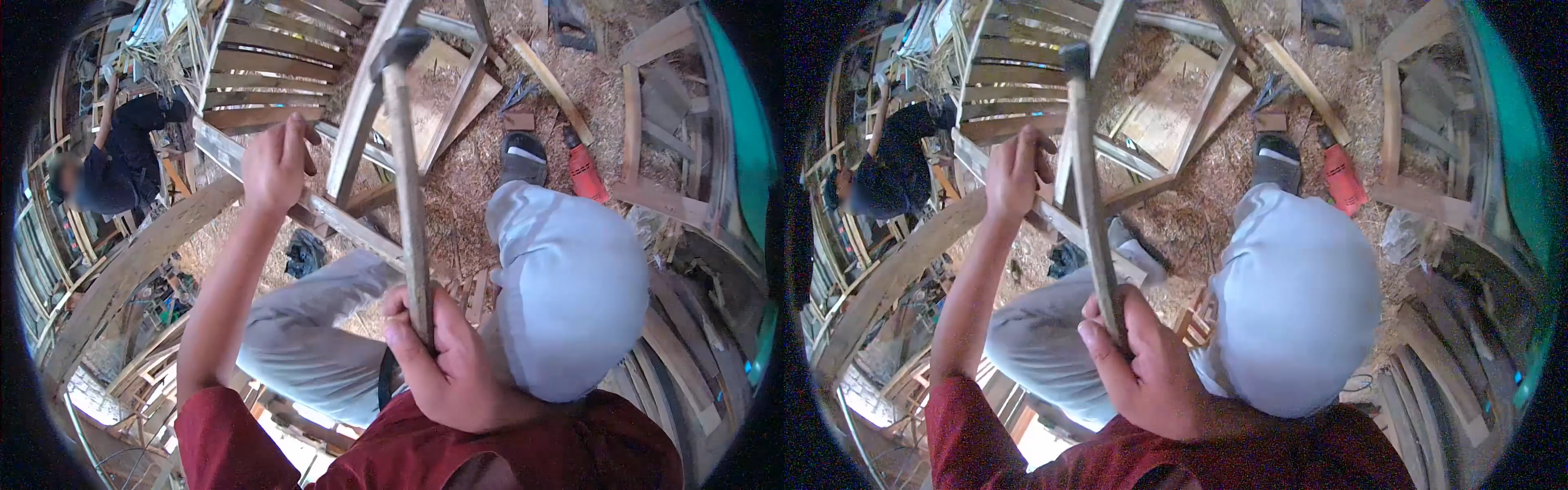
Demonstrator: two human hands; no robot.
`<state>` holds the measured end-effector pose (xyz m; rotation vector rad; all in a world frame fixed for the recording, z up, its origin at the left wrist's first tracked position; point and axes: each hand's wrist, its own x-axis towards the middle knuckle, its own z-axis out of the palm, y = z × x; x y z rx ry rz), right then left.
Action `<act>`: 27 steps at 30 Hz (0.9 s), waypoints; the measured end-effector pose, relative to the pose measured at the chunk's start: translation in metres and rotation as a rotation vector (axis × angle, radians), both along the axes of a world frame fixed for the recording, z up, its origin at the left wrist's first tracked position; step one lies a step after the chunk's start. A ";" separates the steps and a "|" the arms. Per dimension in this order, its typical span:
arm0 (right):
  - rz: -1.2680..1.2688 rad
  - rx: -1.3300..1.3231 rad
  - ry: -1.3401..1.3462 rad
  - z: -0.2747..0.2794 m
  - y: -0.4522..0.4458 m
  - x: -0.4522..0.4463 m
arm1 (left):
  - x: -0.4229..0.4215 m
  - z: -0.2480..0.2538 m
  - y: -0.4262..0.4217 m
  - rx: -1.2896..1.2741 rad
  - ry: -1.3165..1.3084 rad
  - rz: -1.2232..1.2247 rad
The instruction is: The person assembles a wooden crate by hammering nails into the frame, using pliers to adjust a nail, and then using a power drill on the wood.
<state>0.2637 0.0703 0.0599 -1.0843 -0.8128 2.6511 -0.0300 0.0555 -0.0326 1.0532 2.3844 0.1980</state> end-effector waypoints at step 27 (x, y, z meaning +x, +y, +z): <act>0.005 0.983 -0.477 0.016 -0.107 0.013 | -0.010 0.003 -0.021 0.110 0.215 -0.243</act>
